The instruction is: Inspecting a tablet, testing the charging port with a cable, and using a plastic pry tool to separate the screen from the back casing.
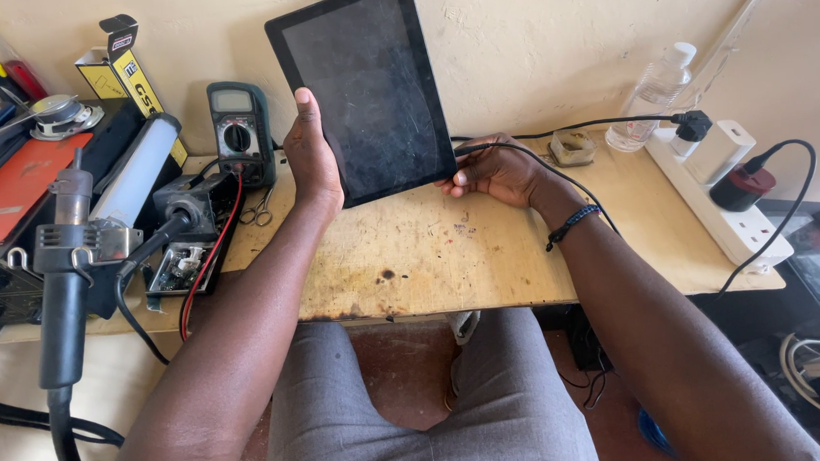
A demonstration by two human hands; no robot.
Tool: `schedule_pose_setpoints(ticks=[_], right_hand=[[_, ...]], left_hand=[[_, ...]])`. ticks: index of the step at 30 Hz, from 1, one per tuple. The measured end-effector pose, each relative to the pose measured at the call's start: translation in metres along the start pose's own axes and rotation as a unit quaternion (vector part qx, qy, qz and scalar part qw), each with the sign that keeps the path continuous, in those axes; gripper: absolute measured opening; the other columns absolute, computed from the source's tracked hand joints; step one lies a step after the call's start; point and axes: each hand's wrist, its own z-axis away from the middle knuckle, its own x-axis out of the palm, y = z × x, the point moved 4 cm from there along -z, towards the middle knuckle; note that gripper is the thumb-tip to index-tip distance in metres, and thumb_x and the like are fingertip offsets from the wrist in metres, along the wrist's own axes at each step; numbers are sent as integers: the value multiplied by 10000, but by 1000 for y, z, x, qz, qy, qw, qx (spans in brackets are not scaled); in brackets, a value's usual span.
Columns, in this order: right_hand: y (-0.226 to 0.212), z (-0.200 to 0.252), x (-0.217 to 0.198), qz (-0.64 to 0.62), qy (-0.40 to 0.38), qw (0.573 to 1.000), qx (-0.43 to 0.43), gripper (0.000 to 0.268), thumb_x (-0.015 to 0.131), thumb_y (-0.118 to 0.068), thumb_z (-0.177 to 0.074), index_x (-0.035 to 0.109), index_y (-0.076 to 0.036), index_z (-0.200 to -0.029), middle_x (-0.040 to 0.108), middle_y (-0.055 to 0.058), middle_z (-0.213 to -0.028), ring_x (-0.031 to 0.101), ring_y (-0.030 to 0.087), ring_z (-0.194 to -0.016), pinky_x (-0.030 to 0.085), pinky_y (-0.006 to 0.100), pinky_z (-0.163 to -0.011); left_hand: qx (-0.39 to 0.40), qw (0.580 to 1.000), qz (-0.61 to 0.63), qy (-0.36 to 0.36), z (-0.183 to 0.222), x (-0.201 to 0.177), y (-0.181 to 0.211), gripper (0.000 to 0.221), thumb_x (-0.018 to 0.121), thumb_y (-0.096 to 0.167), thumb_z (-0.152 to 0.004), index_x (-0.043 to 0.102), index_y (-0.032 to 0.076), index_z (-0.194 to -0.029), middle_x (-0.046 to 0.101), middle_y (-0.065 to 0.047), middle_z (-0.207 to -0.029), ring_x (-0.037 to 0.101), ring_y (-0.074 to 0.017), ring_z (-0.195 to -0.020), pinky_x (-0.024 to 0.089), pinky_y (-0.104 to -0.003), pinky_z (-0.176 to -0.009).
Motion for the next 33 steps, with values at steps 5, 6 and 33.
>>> schedule_pose_setpoints(ticks=[5,6,33], right_hand=[[-1,1,0,0,1,1000,1,278,650,196,-703,678,101,-962,676,325,-884,711,436,-830,644,420,-703],[-1,1,-1,1,1,1000,2,277,650,196,-702,678,100,-960,676,324,-883,711,436,-831,643,420,-704],[0,-1,-3,5,-5,1000,0,284,649,200,-695,675,105,-961,677,325,-887,711,436,-830,643,419,-701]], left_hand=[[6,1000,2,2,0,0,-1,589,445,713,-892,665,188,-1044,644,-63,-961,636,-221,-1050,471,-372,-991],[9,1000,2,3,-1,-1,-2,587,447,708,-896,666,182,-1042,641,-61,-957,634,-221,-1045,473,-373,-989],[4,1000,-6,5,5,1,6,567,443,716,-889,659,202,-991,622,-38,-921,627,-195,-1015,475,-359,-964]])
